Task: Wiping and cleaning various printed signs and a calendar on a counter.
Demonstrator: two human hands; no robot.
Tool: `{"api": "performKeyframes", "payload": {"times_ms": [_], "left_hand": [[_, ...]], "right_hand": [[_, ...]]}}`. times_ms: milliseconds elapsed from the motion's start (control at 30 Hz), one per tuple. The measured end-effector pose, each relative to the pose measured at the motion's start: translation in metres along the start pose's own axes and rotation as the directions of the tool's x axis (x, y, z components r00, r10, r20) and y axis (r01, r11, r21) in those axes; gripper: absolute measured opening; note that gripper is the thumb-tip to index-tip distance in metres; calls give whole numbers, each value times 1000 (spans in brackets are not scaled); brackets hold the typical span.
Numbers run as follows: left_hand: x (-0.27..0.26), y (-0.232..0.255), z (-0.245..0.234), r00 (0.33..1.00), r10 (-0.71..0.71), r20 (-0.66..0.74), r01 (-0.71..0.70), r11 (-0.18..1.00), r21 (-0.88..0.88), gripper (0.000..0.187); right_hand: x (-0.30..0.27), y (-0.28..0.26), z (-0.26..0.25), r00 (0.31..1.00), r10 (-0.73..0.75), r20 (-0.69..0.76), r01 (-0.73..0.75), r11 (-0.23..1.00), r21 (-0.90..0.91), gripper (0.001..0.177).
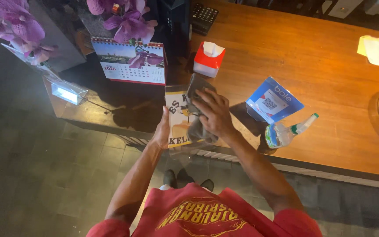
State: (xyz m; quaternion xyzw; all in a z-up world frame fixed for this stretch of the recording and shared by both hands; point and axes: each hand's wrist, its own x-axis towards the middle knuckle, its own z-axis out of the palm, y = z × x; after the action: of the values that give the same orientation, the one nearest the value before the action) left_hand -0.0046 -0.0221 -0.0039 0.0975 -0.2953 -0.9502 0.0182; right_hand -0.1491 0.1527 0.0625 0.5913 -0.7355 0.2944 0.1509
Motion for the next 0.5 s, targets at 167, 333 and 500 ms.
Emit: {"api": "performKeyframes", "payload": {"times_ms": [167, 333, 500], "left_hand": [[9, -13, -35, 996, 91, -16, -87, 985, 147, 84], [-11, 12, 5, 992, 59, -109, -30, 969, 245, 77], [-2, 6, 4, 1000, -6, -15, 6, 1000, -6, 78]], "right_hand": [[-5, -34, 13, 973, -227, 47, 228, 973, -28, 41], [-27, -11, 9, 884, -410, 223, 384, 911, 153, 27], [-25, -12, 3, 803, -500, 325, 497, 862, 98, 17]]}}
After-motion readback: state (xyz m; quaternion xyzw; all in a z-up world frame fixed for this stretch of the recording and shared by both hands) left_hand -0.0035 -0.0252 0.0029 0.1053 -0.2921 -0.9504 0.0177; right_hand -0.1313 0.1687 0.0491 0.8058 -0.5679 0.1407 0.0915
